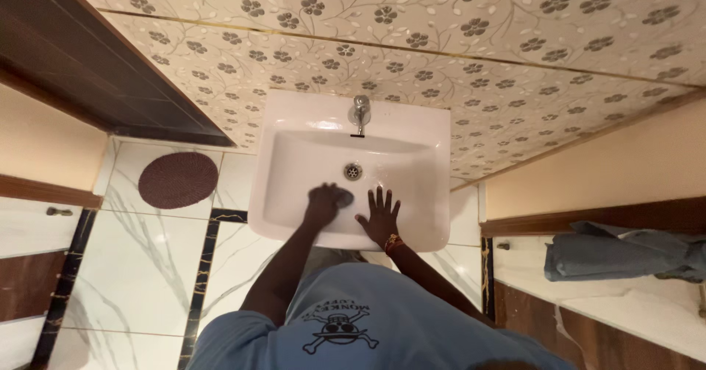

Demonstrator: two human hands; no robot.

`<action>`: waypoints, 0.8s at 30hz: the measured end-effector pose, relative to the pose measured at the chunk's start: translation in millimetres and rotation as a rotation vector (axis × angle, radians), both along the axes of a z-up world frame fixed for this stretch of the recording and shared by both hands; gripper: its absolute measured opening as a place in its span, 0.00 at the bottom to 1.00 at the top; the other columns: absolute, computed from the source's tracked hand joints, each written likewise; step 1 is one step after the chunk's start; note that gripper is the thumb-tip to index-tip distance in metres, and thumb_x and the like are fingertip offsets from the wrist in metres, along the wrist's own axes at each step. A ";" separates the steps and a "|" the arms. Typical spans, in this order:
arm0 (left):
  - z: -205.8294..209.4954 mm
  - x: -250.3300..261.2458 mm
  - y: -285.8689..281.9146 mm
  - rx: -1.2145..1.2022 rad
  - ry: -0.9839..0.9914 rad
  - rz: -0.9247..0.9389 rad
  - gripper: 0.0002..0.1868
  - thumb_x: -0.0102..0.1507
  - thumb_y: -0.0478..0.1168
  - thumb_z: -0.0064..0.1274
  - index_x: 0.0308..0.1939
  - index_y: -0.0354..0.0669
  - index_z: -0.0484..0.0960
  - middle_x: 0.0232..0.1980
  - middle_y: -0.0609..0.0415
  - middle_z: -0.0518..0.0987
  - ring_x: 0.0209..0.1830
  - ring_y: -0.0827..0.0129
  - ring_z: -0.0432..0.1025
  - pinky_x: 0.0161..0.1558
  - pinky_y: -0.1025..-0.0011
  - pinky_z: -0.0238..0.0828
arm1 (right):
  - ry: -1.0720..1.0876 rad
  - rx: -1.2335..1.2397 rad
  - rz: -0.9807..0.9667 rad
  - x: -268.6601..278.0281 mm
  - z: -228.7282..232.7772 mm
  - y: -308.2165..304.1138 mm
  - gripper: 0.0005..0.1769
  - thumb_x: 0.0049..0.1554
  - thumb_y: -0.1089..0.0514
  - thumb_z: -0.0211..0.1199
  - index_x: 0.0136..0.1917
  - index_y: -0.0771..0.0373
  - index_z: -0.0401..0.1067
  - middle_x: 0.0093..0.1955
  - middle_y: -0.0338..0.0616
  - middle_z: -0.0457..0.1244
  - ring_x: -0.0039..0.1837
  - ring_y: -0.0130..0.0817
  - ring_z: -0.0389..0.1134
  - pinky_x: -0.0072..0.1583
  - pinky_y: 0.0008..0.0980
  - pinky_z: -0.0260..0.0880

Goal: The person cleans the interior and rim of a white ceramic sink using a small grey cloth, rubbing various surfaces of the basin and around the faucet by hand.

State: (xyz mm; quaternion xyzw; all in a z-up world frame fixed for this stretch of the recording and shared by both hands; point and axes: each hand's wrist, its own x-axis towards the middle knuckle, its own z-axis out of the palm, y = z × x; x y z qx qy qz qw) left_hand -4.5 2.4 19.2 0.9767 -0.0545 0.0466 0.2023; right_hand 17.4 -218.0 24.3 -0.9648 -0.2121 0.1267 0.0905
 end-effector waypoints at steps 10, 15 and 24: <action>6.0 10.9 44.0 0.178 -0.127 0.073 0.11 0.56 0.41 0.53 0.39 0.40 0.84 0.48 0.45 0.79 0.53 0.51 0.69 0.56 0.44 0.60 | -0.030 0.037 -0.026 -0.6 0.8 0.7 0.55 0.61 0.27 0.51 0.85 0.60 0.35 0.88 0.52 0.31 0.85 0.62 0.28 0.76 0.74 0.30; 0.2 15.7 -7.0 -0.088 0.074 -0.024 0.06 0.51 0.38 0.53 0.31 0.43 0.81 0.38 0.46 0.79 0.43 0.50 0.74 0.47 0.46 0.66 | 0.001 0.076 -0.062 0.8 3.6 0.1 0.54 0.61 0.27 0.52 0.84 0.62 0.37 0.87 0.53 0.32 0.85 0.62 0.29 0.76 0.73 0.32; 5.6 16.8 14.3 -0.302 0.036 -0.292 0.02 0.60 0.33 0.50 0.33 0.42 0.77 0.37 0.45 0.78 0.44 0.47 0.74 0.49 0.50 0.69 | 0.021 0.121 -0.108 0.0 11.8 -0.8 0.52 0.62 0.27 0.49 0.84 0.62 0.40 0.87 0.52 0.36 0.86 0.60 0.33 0.76 0.69 0.37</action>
